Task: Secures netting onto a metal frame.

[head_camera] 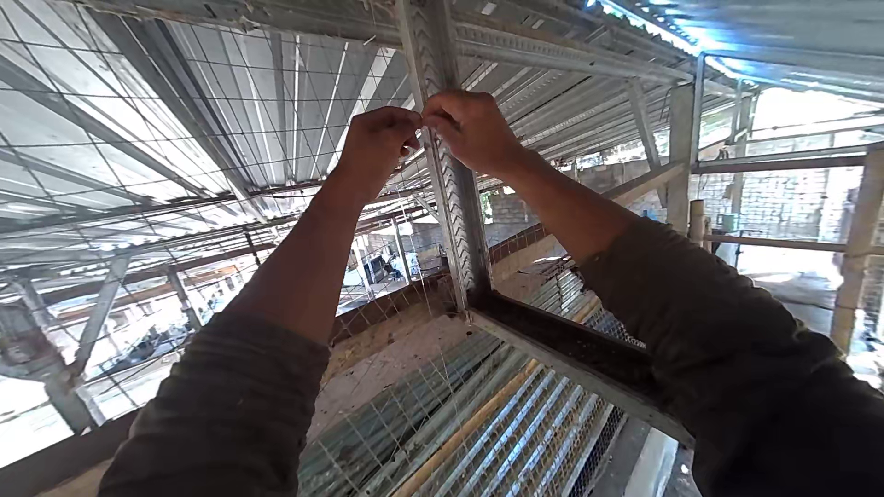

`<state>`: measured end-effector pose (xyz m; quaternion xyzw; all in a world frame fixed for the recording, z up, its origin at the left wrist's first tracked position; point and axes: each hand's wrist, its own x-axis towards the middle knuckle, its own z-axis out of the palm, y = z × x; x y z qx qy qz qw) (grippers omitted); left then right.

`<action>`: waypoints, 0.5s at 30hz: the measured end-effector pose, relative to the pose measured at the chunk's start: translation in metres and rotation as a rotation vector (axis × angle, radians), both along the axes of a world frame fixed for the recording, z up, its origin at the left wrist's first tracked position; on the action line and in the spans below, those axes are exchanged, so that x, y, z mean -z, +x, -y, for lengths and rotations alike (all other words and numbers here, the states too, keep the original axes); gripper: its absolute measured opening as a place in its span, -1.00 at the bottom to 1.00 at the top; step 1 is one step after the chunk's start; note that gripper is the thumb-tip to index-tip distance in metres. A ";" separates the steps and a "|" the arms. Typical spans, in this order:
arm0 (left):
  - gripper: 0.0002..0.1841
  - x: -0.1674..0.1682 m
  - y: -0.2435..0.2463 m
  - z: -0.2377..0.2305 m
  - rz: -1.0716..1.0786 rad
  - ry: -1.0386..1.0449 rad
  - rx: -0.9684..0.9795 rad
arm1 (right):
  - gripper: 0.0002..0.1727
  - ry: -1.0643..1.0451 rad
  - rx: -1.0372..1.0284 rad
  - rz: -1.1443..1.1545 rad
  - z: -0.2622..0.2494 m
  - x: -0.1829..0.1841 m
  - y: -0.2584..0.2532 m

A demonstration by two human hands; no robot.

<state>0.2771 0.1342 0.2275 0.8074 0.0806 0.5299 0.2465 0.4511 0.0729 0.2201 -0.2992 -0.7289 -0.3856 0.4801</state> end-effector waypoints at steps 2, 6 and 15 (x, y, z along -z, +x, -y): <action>-0.85 -0.001 0.000 0.001 -0.011 0.007 -0.069 | -0.76 -0.054 0.033 -0.027 0.004 -0.005 0.006; -0.71 -0.004 -0.004 0.007 -0.052 -0.049 -0.303 | -0.75 -0.337 -0.100 -0.295 0.013 -0.007 0.025; -0.70 0.004 0.031 0.015 0.426 -0.290 0.195 | -0.78 -0.441 -0.807 -0.509 0.001 -0.009 -0.006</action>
